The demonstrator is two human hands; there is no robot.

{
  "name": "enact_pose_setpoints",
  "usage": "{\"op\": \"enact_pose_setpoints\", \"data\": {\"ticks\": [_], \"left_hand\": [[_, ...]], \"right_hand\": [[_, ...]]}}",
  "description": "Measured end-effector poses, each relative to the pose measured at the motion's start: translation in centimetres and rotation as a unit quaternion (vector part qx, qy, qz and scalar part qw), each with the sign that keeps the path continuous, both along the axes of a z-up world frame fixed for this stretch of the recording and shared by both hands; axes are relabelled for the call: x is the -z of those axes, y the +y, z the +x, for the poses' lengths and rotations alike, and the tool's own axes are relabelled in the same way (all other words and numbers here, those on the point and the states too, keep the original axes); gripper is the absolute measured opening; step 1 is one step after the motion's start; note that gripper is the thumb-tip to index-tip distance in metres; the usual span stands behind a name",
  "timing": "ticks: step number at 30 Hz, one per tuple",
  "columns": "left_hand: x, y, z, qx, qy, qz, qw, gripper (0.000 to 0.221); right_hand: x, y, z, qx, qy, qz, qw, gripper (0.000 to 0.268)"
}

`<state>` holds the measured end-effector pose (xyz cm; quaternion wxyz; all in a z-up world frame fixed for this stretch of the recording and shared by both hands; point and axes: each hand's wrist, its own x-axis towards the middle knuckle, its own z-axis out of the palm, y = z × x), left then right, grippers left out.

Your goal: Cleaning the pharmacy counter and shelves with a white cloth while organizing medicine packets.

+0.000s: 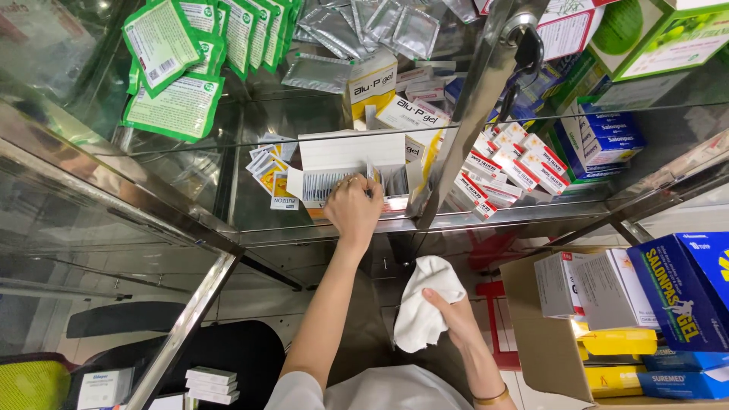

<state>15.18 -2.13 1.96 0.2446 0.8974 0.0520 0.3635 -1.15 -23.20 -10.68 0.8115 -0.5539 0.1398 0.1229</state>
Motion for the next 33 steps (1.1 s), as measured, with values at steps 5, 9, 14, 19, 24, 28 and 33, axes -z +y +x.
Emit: {"op": "enact_pose_setpoints", "data": {"ticks": [5,9,14,19,24,28,33], "left_hand": [[0.3,0.0,0.8,0.019,0.030,-0.003,0.999,0.019],[0.7,-0.4,1.8,0.030,0.092,-0.049,0.994,0.015],[1.2,-0.5,2.7,0.042,0.158,-0.068,0.984,0.011],[0.2,-0.9,2.5,0.036,0.161,-0.085,0.983,0.022],[3.4,-0.4,4.4,0.044,0.187,-0.034,0.981,0.016],[0.9,0.1,3.0,0.042,0.176,-0.046,0.982,0.015],[0.7,5.6,0.3,-0.065,-0.137,-0.154,0.976,0.005]], "right_hand": [[-0.2,0.1,0.0,-0.001,-0.001,0.002,1.000,0.051],[-0.2,0.2,-0.1,0.008,0.007,0.007,1.000,0.050],[-0.2,0.1,-0.3,0.003,0.007,0.004,1.000,0.050],[-0.4,0.3,-0.4,0.004,0.003,0.019,1.000,0.052],[-0.2,0.7,-0.3,-0.007,0.029,0.006,1.000,0.051],[1.9,0.6,-0.2,-0.011,0.018,0.011,1.000,0.054],[7.3,-1.6,-0.3,0.092,0.145,0.221,0.960,0.059]]}}
